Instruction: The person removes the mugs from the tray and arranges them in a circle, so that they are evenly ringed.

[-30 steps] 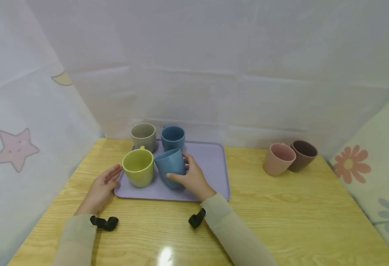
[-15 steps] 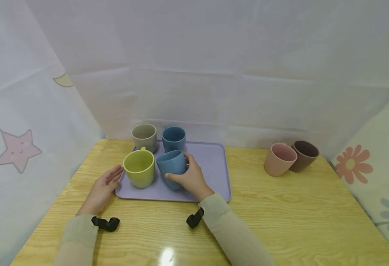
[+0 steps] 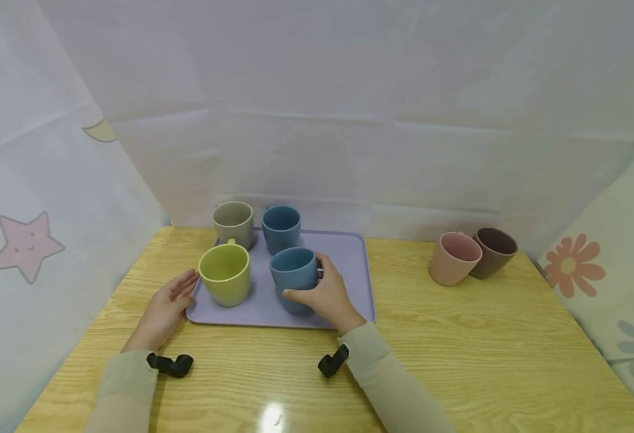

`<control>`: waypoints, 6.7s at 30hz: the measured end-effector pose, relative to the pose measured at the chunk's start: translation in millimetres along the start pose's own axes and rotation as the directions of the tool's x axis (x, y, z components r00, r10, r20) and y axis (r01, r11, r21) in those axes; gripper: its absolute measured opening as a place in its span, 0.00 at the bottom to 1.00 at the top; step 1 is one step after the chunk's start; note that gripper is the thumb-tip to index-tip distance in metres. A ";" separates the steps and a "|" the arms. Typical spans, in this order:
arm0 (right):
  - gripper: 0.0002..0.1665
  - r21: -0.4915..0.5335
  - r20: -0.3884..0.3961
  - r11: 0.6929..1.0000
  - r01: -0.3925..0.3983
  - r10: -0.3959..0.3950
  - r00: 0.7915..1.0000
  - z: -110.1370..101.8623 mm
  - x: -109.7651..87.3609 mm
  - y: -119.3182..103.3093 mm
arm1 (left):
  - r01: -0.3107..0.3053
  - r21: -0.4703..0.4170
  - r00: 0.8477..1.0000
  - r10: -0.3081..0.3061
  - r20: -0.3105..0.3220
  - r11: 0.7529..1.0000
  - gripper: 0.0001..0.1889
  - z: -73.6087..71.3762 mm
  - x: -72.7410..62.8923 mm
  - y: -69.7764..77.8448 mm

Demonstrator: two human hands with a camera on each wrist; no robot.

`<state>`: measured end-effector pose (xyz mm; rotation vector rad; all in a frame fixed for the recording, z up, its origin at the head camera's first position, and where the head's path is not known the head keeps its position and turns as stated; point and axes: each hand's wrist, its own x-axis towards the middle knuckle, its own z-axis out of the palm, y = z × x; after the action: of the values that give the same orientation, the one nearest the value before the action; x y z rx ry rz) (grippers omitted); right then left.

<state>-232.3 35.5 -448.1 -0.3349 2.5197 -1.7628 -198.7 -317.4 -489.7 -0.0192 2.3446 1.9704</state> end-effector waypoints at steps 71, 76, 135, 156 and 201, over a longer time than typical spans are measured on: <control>0.59 0.021 -0.432 0.998 -0.056 0.060 0.900 -203.1 -61.3 106.0 | 0.005 0.049 1.000 -0.004 -0.026 0.999 0.37 0.8 -4.7 0.7; 0.59 0.022 -0.426 0.999 -0.046 0.051 0.903 -207.6 -62.3 112.5 | -0.004 0.037 1.000 0.004 -0.014 0.999 0.36 0.9 -4.9 2.0; 0.19 -0.085 -0.491 0.842 0.532 -0.500 0.713 -182.6 -69.5 31.8 | -0.005 0.089 1.000 0.007 -0.024 0.996 0.36 0.1 -3.1 2.1; 0.18 0.193 -0.131 0.953 0.233 -0.211 0.969 -69.7 -19.2 19.5 | -0.003 0.017 1.000 0.003 -0.018 1.000 0.36 1.7 -2.5 -0.2; 0.60 0.006 -0.018 0.999 0.050 -0.050 0.999 25.3 127.3 -14.1 | -0.012 0.053 1.000 0.013 -0.016 0.999 0.36 -0.9 -1.4 -2.9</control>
<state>-350.3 -18.4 -433.1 -0.3863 2.5391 -1.7993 -197.2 -318.9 -492.4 -0.0171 2.4121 1.9196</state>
